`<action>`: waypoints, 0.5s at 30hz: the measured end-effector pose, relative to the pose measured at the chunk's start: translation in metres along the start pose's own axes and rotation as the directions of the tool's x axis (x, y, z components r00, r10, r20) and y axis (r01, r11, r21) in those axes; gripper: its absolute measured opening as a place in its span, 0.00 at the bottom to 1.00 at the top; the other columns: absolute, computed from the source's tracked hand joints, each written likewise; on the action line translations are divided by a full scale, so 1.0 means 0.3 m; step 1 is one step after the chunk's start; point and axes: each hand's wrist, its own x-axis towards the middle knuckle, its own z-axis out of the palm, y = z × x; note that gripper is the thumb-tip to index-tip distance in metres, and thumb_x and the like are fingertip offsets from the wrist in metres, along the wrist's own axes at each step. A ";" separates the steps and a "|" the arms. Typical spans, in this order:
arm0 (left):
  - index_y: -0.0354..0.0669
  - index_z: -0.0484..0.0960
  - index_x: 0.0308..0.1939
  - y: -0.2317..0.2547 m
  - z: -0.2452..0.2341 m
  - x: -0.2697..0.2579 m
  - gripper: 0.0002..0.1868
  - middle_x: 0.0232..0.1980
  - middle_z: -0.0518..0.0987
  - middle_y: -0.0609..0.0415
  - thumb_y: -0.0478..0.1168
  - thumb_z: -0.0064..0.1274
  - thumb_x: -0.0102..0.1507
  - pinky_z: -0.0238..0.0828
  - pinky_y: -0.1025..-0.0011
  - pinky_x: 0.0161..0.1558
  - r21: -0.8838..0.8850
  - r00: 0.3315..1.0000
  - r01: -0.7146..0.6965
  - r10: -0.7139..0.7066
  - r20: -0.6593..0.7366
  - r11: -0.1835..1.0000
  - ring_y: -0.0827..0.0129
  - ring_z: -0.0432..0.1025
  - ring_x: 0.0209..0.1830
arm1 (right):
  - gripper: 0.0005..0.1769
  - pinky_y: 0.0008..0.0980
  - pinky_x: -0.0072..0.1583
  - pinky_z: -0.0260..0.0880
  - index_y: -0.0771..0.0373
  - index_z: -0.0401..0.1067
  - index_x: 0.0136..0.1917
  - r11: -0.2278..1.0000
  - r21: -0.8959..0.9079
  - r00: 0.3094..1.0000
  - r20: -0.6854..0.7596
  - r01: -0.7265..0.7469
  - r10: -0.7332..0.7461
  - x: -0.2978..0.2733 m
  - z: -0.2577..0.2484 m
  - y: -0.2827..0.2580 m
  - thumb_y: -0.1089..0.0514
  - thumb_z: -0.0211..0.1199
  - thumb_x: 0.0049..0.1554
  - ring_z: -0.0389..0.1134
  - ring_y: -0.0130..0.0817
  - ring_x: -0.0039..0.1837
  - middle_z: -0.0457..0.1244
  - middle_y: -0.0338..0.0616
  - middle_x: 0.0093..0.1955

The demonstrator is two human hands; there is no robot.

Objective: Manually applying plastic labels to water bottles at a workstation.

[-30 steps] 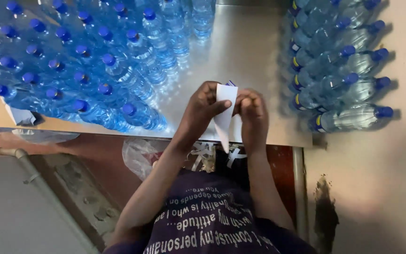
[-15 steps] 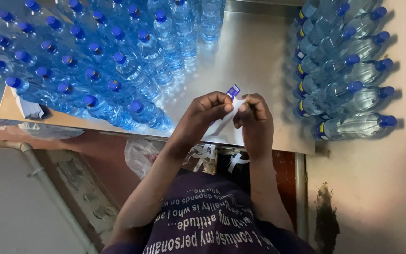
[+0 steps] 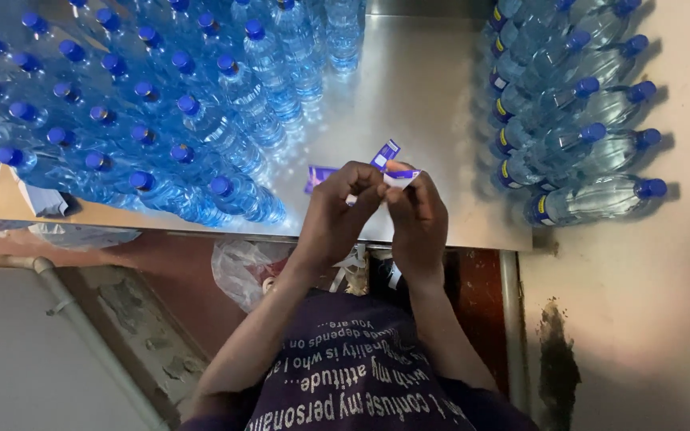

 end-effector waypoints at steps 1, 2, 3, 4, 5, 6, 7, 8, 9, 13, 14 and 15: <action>0.37 0.85 0.44 -0.024 -0.001 -0.005 0.03 0.31 0.78 0.53 0.28 0.60 0.72 0.72 0.68 0.41 -0.007 1.000 -0.025 0.025 -0.017 1.000 0.71 0.70 0.34 | 0.25 0.37 0.61 0.74 0.68 0.72 0.74 0.999 -0.031 1.000 -0.017 0.020 -0.021 0.005 0.000 -0.002 0.51 0.66 0.71 0.68 0.29 0.58 0.67 0.48 0.57; 0.38 0.86 0.43 -0.050 0.001 -0.008 0.03 0.30 0.78 0.55 0.28 0.61 0.71 0.70 0.70 0.39 -0.015 0.998 -0.051 0.051 -0.035 0.999 0.72 0.69 0.31 | 0.24 0.37 0.59 0.74 0.68 0.75 0.72 0.997 -0.063 0.998 -0.033 0.042 -0.044 0.012 -0.003 -0.005 0.49 0.64 0.72 0.70 0.32 0.54 0.68 0.50 0.52; 0.38 0.86 0.43 -0.059 0.003 -0.009 0.03 0.30 0.78 0.55 0.28 0.61 0.71 0.70 0.70 0.39 -0.015 0.998 -0.054 0.054 -0.035 0.998 0.72 0.69 0.31 | 0.24 0.37 0.59 0.74 0.68 0.75 0.72 0.997 -0.064 0.998 -0.033 0.045 -0.047 0.013 0.000 -0.011 0.49 0.64 0.72 0.70 0.32 0.54 0.68 0.50 0.52; 0.40 0.85 0.42 -0.067 0.003 -0.014 0.04 0.30 0.77 0.55 0.29 0.62 0.71 0.71 0.69 0.39 0.006 0.996 -0.075 0.075 -0.050 0.997 0.73 0.70 0.32 | 0.26 0.39 0.60 0.74 0.69 0.72 0.75 0.995 -0.087 0.998 -0.020 0.056 -0.058 0.009 0.005 -0.016 0.49 0.63 0.73 0.70 0.32 0.56 0.68 0.51 0.52; 0.41 0.85 0.42 -0.076 0.003 -0.018 0.05 0.30 0.77 0.56 0.29 0.62 0.71 0.72 0.69 0.40 0.027 0.993 -0.095 0.096 -0.064 0.995 0.73 0.70 0.32 | 0.28 0.40 0.61 0.73 0.69 0.70 0.78 0.991 -0.111 0.998 -0.006 0.068 -0.069 0.006 0.009 -0.021 0.48 0.61 0.73 0.70 0.32 0.57 0.69 0.51 0.53; 0.41 0.85 0.42 -0.080 -0.002 -0.014 0.05 0.30 0.77 0.56 0.29 0.62 0.71 0.72 0.69 0.40 0.026 0.994 -0.091 0.093 -0.062 0.995 0.73 0.70 0.32 | 0.28 0.40 0.61 0.73 0.69 0.70 0.78 0.992 -0.112 0.998 -0.009 0.064 -0.066 0.006 0.016 -0.027 0.48 0.61 0.73 0.70 0.32 0.57 0.69 0.51 0.53; 0.43 0.87 0.44 -0.084 -0.008 -0.009 0.02 0.31 0.78 0.52 0.36 0.64 0.71 0.73 0.60 0.42 0.151 0.986 -0.157 0.162 -0.027 0.976 0.59 0.73 0.33 | 0.32 0.44 0.65 0.73 0.68 0.67 0.81 0.993 -0.095 0.997 0.042 0.066 -0.062 0.006 0.022 -0.033 0.47 0.64 0.72 0.71 0.35 0.61 0.70 0.55 0.59; 0.45 0.88 0.46 -0.088 -0.011 -0.008 0.06 0.32 0.80 0.48 0.43 0.65 0.70 0.73 0.51 0.44 0.271 0.974 -0.221 0.225 0.014 0.937 0.44 0.75 0.34 | 0.37 0.47 0.68 0.74 0.67 0.64 0.84 0.995 -0.078 0.994 0.096 0.065 -0.058 0.004 0.027 -0.039 0.46 0.67 0.70 0.72 0.38 0.65 0.71 0.58 0.65; 0.45 0.88 0.46 -0.106 -0.014 -0.017 0.06 0.32 0.80 0.48 0.43 0.65 0.70 0.73 0.51 0.44 0.270 0.975 -0.216 0.221 0.014 0.938 0.44 0.75 0.34 | 0.37 0.47 0.68 0.74 0.67 0.64 0.84 0.995 -0.079 0.994 0.095 0.061 -0.053 -0.001 0.024 -0.032 0.46 0.67 0.70 0.72 0.38 0.65 0.71 0.58 0.65; 0.48 0.87 0.45 -0.083 -0.022 -0.029 0.06 0.33 0.81 0.52 0.44 0.61 0.72 0.75 0.58 0.41 0.343 0.969 -0.198 0.235 -0.070 0.918 0.55 0.75 0.32 | 0.27 0.45 0.61 0.78 0.67 0.70 0.79 0.995 -0.085 0.993 0.108 0.050 -0.041 0.003 0.046 -0.039 0.49 0.60 0.73 0.74 0.40 0.61 0.71 0.56 0.57; 0.47 0.87 0.45 -0.055 -0.019 -0.036 0.01 0.31 0.82 0.51 0.36 0.64 0.71 0.76 0.61 0.39 0.270 0.983 -0.119 0.151 -0.103 0.955 0.57 0.76 0.30 | 0.25 0.43 0.57 0.79 0.65 0.75 0.75 0.996 -0.083 0.998 0.052 0.033 -0.029 0.001 0.056 -0.050 0.47 0.57 0.75 0.72 0.35 0.57 0.70 0.51 0.53; 0.47 0.87 0.45 -0.054 -0.021 -0.035 0.01 0.31 0.82 0.51 0.36 0.64 0.71 0.76 0.61 0.39 0.269 0.983 -0.117 0.150 -0.104 0.956 0.57 0.76 0.30 | 0.25 0.43 0.57 0.79 0.65 0.75 0.75 0.996 -0.084 0.998 0.053 0.032 -0.028 0.007 0.045 -0.022 0.47 0.57 0.75 0.72 0.35 0.57 0.70 0.51 0.53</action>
